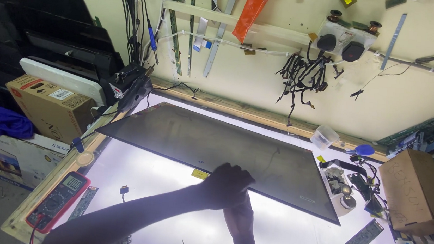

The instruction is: Repairing a television screen by inspecting circuit boards, using a heat gun, and moving the display panel

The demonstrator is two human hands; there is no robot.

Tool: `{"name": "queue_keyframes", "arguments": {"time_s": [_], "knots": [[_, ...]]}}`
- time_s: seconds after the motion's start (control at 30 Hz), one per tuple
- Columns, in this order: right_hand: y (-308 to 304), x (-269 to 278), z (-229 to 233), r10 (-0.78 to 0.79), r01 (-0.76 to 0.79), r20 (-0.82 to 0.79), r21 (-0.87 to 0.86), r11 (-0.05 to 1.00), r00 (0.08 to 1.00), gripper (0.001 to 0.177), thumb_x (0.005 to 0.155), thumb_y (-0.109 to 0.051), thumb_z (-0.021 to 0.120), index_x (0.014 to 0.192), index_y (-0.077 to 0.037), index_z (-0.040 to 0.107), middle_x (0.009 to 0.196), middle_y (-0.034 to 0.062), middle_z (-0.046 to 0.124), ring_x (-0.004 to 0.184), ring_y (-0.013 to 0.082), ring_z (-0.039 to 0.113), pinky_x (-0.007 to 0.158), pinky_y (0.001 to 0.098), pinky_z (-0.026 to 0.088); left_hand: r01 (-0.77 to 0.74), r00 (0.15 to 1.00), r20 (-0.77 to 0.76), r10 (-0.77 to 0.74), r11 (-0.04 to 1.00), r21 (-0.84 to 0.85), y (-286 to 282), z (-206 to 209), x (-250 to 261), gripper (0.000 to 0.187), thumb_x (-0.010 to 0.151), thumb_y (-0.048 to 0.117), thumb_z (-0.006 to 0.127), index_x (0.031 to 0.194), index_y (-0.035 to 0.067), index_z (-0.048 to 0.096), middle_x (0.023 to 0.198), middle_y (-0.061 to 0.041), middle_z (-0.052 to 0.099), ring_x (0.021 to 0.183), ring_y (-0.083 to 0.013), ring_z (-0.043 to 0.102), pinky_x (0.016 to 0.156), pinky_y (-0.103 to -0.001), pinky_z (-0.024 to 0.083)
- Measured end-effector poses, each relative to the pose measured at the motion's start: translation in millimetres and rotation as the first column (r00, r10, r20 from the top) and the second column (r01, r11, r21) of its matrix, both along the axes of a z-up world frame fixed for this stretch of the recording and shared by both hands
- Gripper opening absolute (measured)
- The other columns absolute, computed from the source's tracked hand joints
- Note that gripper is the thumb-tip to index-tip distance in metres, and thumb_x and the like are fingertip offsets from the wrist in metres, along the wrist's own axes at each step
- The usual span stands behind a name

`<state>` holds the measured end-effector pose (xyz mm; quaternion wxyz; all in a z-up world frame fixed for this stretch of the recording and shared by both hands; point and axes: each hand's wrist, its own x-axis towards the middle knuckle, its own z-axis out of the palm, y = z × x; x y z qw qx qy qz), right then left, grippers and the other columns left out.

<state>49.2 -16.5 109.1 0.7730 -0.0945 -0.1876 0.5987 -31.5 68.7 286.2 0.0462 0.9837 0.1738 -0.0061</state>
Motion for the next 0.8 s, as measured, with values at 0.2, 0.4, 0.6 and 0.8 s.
{"name": "queue_keyframes", "arguments": {"time_s": [0.2, 0.4, 0.6, 0.8], "knots": [[26.4, -1.9, 72.2, 0.058, -0.012, -0.218, 0.209, 0.978, 0.974, 0.08, 0.071, 0.021, 0.066, 0.14, 0.005, 0.029, 0.129, 0.0341, 0.036, 0.136, 0.0475, 0.031, 0.121, 0.0549, 0.016, 0.055, 0.995, 0.089, -0.048, 0.995, -0.078, 56.6, -27.2, -58.5, 0.073, 0.068, 0.035, 0.069, 0.136, 0.014, 0.052, 0.134, -0.006, 0.058, 0.112, -0.031, 0.057, 0.091, -0.048, 0.041], [32.9, 2.7, 99.2, 0.037, -0.023, -0.064, 0.208, 0.978, 0.997, 0.067, 0.076, 0.011, 0.074, 0.134, 0.001, 0.042, 0.139, 0.0352, 0.041, 0.139, 0.0475, 0.03, 0.122, 0.0483, 0.019, -0.072, 0.989, 0.146, 0.011, 0.904, 0.421, 89.7, -63.8, -57.4, 0.033, 0.068, 0.0, 0.069, 0.097, 0.013, 0.061, 0.067, -0.001, 0.061, 0.065, -0.0263, 0.06, 0.06, -0.039, 0.046], [42.4, 7.8, 110.8, 0.058, -0.033, -0.093, 0.25, 0.968, 0.994, 0.065, 0.074, 0.013, 0.072, 0.131, 0.0, 0.044, 0.138, 0.0331, 0.042, 0.136, 0.0417, 0.035, 0.122, 0.0459, 0.022, -0.042, 0.997, 0.078, 0.002, 0.856, 0.516, 103.9, -75.8, -36.0, 0.022, 0.067, -0.005, 0.069, 0.077, 0.012, 0.059, 0.064, -0.002, 0.058, 0.059, -0.0259, 0.06, 0.055, -0.037, 0.047], [54.7, 17.1, 118.6, 0.08, -0.055, -0.075, 0.287, 0.956, 0.994, 0.062, 0.079, 0.01, 0.07, 0.134, -0.001, 0.043, 0.142, 0.0339, 0.039, 0.143, 0.0426, 0.027, 0.122, 0.0467, 0.022, -0.037, 0.995, 0.097, -0.009, 0.888, 0.458, 133.0, -48.0, -21.8, 0.014, 0.072, 0.005, 0.069, 0.082, 0.012, 0.062, 0.068, -0.003, 0.066, 0.062, -0.0307, 0.065, 0.056, -0.042, 0.05]]}}
